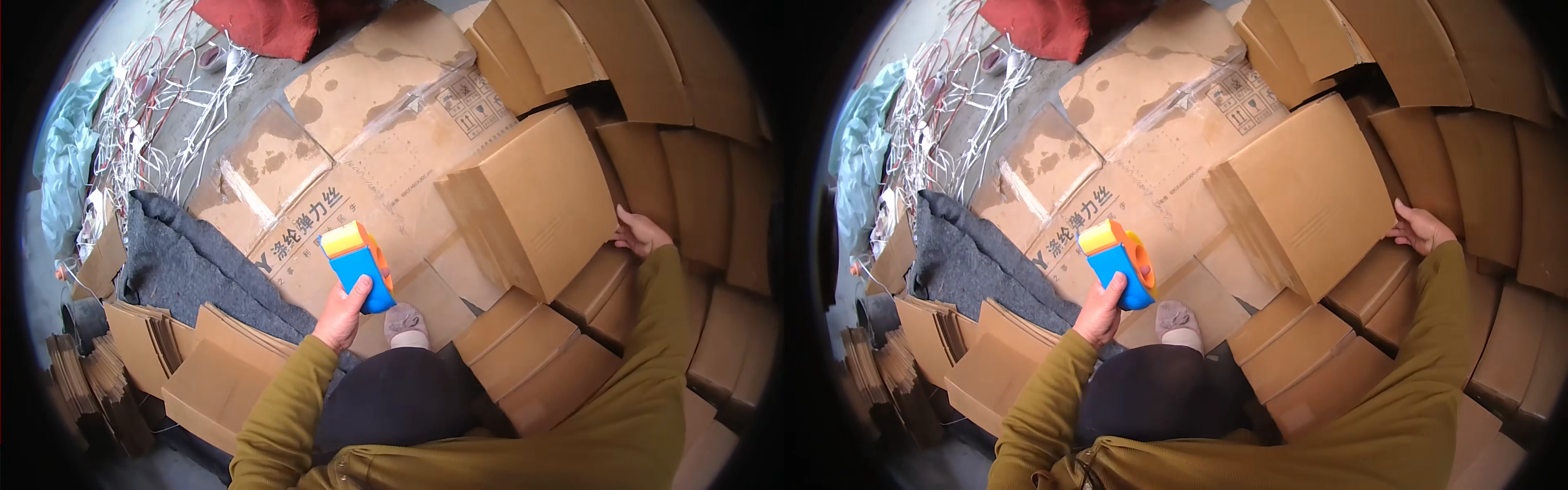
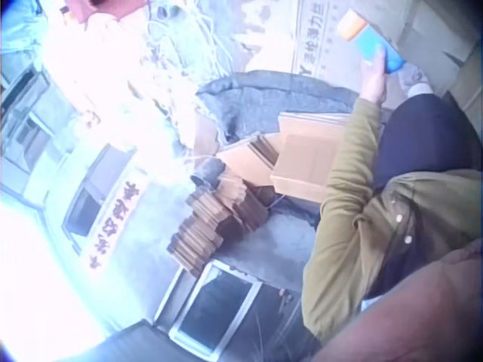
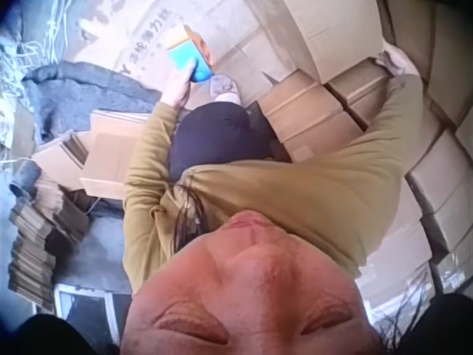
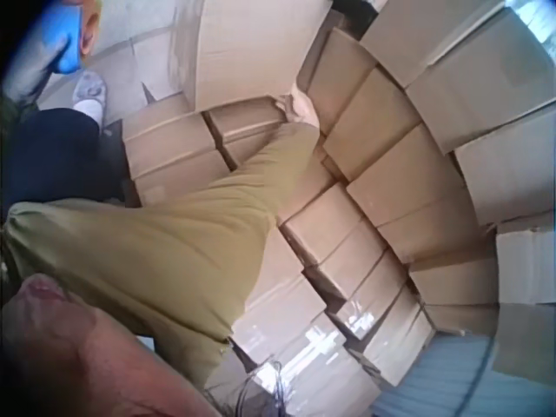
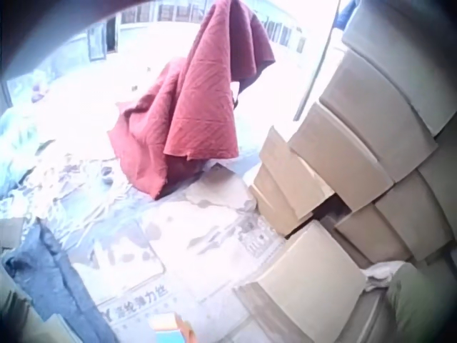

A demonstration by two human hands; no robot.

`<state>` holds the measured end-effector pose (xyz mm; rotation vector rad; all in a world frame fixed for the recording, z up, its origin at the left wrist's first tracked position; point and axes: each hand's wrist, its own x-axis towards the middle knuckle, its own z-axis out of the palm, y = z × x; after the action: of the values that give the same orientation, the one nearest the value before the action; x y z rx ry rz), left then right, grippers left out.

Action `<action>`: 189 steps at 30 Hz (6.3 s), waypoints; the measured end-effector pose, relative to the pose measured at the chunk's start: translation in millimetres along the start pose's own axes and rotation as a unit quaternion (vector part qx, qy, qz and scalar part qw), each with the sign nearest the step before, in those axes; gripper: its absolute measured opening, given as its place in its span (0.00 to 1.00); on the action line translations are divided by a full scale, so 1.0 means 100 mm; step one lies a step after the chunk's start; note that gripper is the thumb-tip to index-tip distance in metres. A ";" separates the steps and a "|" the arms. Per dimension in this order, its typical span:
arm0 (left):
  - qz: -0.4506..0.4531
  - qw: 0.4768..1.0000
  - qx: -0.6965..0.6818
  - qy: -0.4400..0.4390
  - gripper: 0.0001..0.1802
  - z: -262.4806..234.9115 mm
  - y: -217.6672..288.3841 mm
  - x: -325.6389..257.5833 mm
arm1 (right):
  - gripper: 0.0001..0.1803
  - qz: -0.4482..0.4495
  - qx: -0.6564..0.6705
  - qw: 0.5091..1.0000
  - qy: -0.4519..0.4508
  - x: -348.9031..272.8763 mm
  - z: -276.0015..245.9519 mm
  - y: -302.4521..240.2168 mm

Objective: Assembling and taping cardboard boxes in a warehouse environment.

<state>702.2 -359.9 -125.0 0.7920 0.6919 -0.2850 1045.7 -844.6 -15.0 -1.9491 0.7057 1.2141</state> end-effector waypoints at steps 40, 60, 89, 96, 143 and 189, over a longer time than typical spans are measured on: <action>0.396 0.861 -0.148 0.284 0.43 -0.55 0.03 -3.64 | 0.37 -0.297 -0.898 0.319 0.052 0.81 3.86 -0.60; 0.366 0.895 -0.211 0.142 0.46 -1.42 0.07 -3.91 | 0.33 -0.317 -0.809 0.078 -0.489 -0.82 6.90 0.75; 0.274 0.909 -0.174 0.263 0.42 -3.01 0.27 -4.28 | 0.19 0.097 -0.185 0.840 -0.502 -3.59 8.86 5.63; 0.291 0.910 -0.174 0.238 0.43 -3.03 0.49 -4.50 | 0.21 -0.108 -0.428 0.644 -0.625 -3.58 8.33 4.80; 0.510 0.794 -0.132 0.304 0.29 -2.31 0.34 -5.14 | 0.20 -0.491 -0.136 0.843 -0.169 -3.78 6.66 1.34; 0.120 0.630 -0.044 0.766 0.36 -2.73 -1.26 -3.25 | 0.47 -0.540 -0.382 0.747 0.065 -2.82 7.90 1.92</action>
<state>273.8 -250.9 -115.4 0.9022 2.1642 0.8434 379.2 -301.1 -46.8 -2.4424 -0.9986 0.5891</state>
